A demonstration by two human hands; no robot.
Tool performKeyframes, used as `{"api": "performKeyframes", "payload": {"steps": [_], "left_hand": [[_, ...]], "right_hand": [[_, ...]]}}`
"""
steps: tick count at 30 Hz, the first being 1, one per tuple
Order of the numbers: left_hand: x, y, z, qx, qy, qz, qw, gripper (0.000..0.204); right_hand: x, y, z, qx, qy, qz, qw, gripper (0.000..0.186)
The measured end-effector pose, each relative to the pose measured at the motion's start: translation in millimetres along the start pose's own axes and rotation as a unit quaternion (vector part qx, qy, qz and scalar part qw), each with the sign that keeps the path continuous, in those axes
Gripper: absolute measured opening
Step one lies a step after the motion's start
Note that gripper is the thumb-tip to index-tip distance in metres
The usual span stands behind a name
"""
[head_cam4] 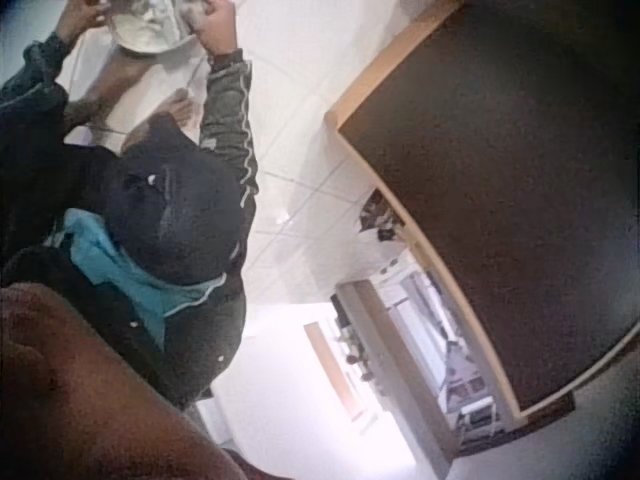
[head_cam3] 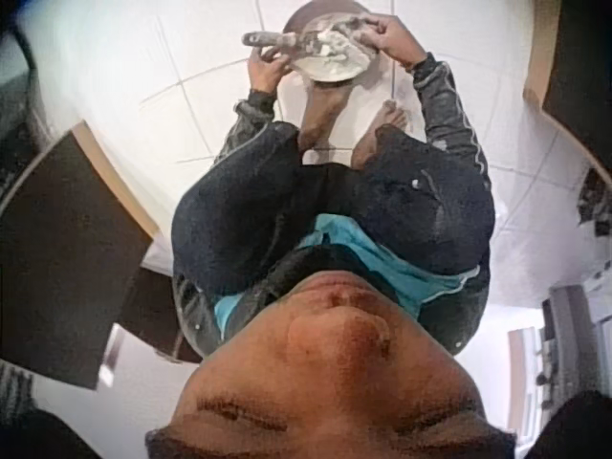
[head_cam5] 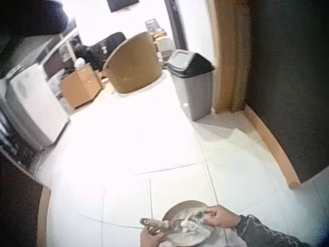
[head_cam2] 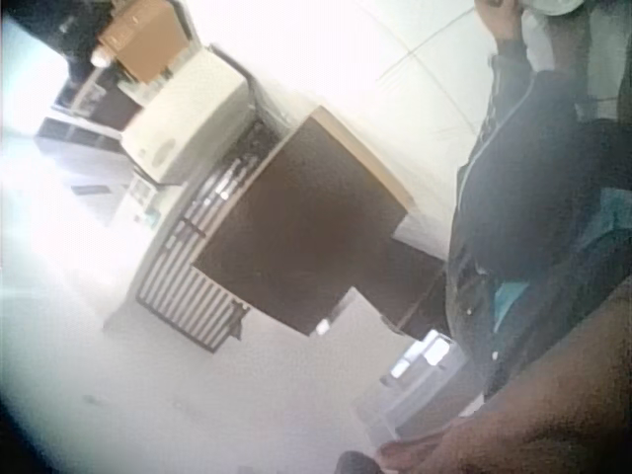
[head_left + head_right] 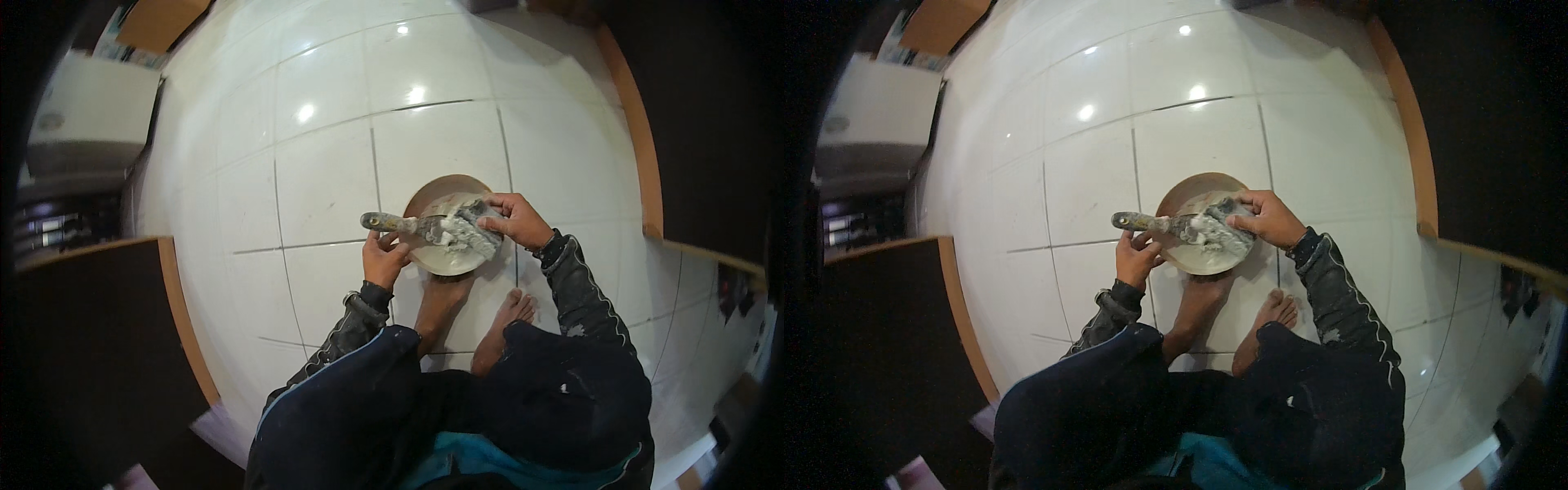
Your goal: The person applies grout to the seams between floor tiles using a putty knife. They scoop grout from a bowl and spread it along the joints, smoothing the surface with the blade.
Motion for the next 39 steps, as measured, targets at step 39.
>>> {"api": "performKeyframes", "payload": {"steps": [39], "left_hand": [[-30.4,-177.2,-64.6,-0.254,0.124,0.472,0.835,0.043]], "right_hand": [[240.0,5.1,46.7,0.183,0.071,-0.632,0.750,0.026]]}}
Point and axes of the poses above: each hand's wrist, its own z-axis towards the middle knuckle, its own x-axis out of the back of the hand, y = z × x, the point moved 9 cm from there along z, towards the middle knuckle, and after that the axes turned 4 degrees about y, right-handed, at the moved point
